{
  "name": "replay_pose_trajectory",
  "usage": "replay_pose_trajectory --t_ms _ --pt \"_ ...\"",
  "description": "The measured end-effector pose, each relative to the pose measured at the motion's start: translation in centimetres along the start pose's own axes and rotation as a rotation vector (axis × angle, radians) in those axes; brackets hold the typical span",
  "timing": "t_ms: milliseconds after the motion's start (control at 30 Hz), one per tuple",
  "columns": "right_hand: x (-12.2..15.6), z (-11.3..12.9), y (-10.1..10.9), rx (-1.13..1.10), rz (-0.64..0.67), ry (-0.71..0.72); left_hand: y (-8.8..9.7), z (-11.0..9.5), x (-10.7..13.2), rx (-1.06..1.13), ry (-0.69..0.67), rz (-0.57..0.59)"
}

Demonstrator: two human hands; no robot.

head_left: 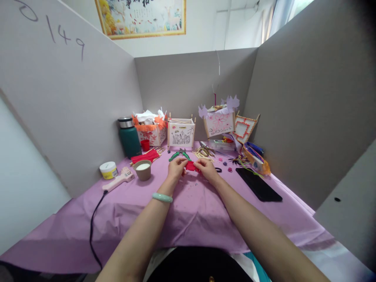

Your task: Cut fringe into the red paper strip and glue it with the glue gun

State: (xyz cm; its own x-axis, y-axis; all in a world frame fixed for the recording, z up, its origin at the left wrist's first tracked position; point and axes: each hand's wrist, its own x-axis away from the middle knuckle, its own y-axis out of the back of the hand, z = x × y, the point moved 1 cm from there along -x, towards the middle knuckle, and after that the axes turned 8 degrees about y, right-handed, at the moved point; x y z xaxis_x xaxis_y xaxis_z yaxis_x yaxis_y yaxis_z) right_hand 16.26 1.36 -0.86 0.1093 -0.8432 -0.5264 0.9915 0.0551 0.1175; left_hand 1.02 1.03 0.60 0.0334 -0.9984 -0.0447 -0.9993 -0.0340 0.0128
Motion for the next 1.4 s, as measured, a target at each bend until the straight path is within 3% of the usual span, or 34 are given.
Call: replay_pose_trajectory --t_ms 100,333,500,700,933,1167,1400 --pt "0.0 0.0 0.1 0.001 -0.023 0.002 0.1 -0.1 0.1 0.077 0.008 0.007" --pt "0.0 -0.4 0.2 0.031 -0.045 -0.033 0.1 -0.3 0.6 0.22 0.127 0.24" --pt "0.1 -0.5 0.0 0.02 0.002 -0.016 -0.1 -0.2 0.9 0.185 0.133 0.317" --pt "0.1 -0.4 -0.2 0.046 0.031 -0.027 -0.3 0.0 0.5 0.102 0.09 0.225" --pt "0.1 -0.1 -0.1 0.06 0.04 -0.023 -0.4 -0.4 1.0 0.204 0.141 0.15" --pt "0.0 -0.2 -0.1 0.141 0.034 0.084 -0.1 0.0 1.4 0.145 0.234 0.218" --pt "-0.7 -1.3 0.6 0.034 -0.016 0.074 -0.2 0.0 1.0 0.165 0.272 0.225"
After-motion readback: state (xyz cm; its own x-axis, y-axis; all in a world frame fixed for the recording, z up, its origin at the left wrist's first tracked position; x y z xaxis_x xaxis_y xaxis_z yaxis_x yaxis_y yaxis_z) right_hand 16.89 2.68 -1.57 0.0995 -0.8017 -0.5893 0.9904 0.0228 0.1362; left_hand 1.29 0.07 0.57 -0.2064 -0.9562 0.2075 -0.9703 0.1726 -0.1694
